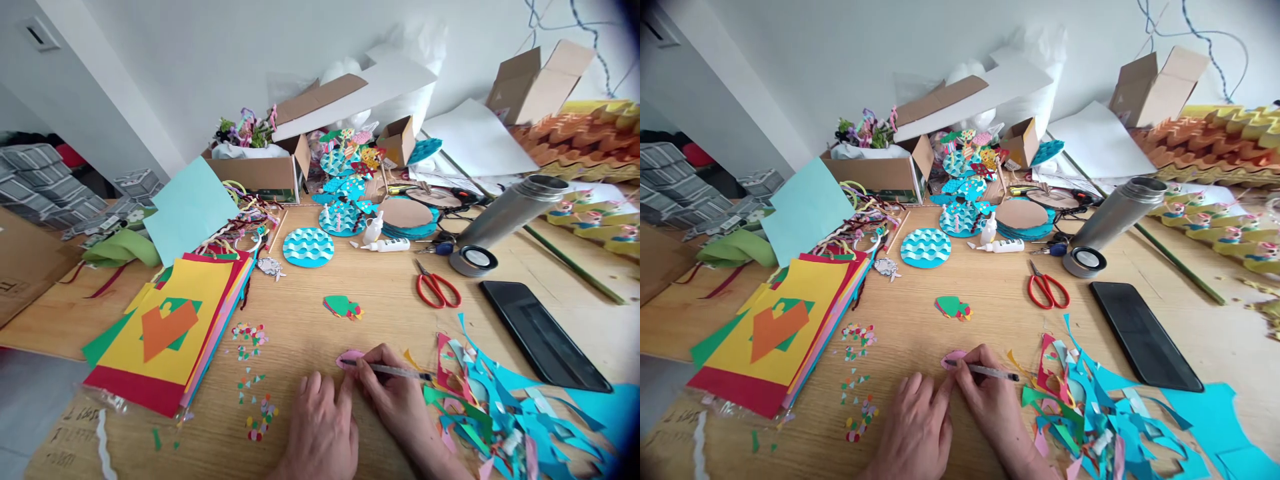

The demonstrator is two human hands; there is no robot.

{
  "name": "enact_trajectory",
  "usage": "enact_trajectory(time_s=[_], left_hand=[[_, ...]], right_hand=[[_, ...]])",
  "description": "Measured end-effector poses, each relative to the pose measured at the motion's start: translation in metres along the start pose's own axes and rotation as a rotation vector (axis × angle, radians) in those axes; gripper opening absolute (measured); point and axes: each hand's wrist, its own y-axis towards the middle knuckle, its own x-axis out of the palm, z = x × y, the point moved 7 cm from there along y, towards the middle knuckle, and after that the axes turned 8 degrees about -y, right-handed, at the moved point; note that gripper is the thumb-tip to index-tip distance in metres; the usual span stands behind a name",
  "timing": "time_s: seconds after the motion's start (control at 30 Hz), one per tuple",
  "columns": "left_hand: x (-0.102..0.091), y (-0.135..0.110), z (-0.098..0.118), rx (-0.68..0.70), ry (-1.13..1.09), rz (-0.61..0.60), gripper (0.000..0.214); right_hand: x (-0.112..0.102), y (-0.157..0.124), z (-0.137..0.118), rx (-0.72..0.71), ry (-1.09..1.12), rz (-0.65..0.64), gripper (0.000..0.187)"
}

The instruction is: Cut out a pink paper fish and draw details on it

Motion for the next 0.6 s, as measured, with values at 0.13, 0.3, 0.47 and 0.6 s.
enact_trajectory(time_s=[0.13,0.3,0.47,0.6], left_hand=[[-0.0007,0.0004,-0.0004,0.000,-0.008,-0.002,0.046],[-0.0017,0.0002,0.0002,0.008,-0.015,0.011,0.048],[-0.0009,0.0001,0.0008,0.014,-0.013,0.009,0.049],[-0.0013,0.0009,0.0014,0.003,-0.014,0.017,0.049]], right_hand=[[0.0017,0.0007,-0.0005,0.021,0.016,-0.028,0.031],[0.0030,-0.0006,0.0030,0.031,0.023,-0.032,0.028],[0.0037,-0.0007,0.0030,0.023,0.018,-0.026,0.026],[0.0030,-0.0002,0.0019,0.022,0.025,-0.014,0.026]])
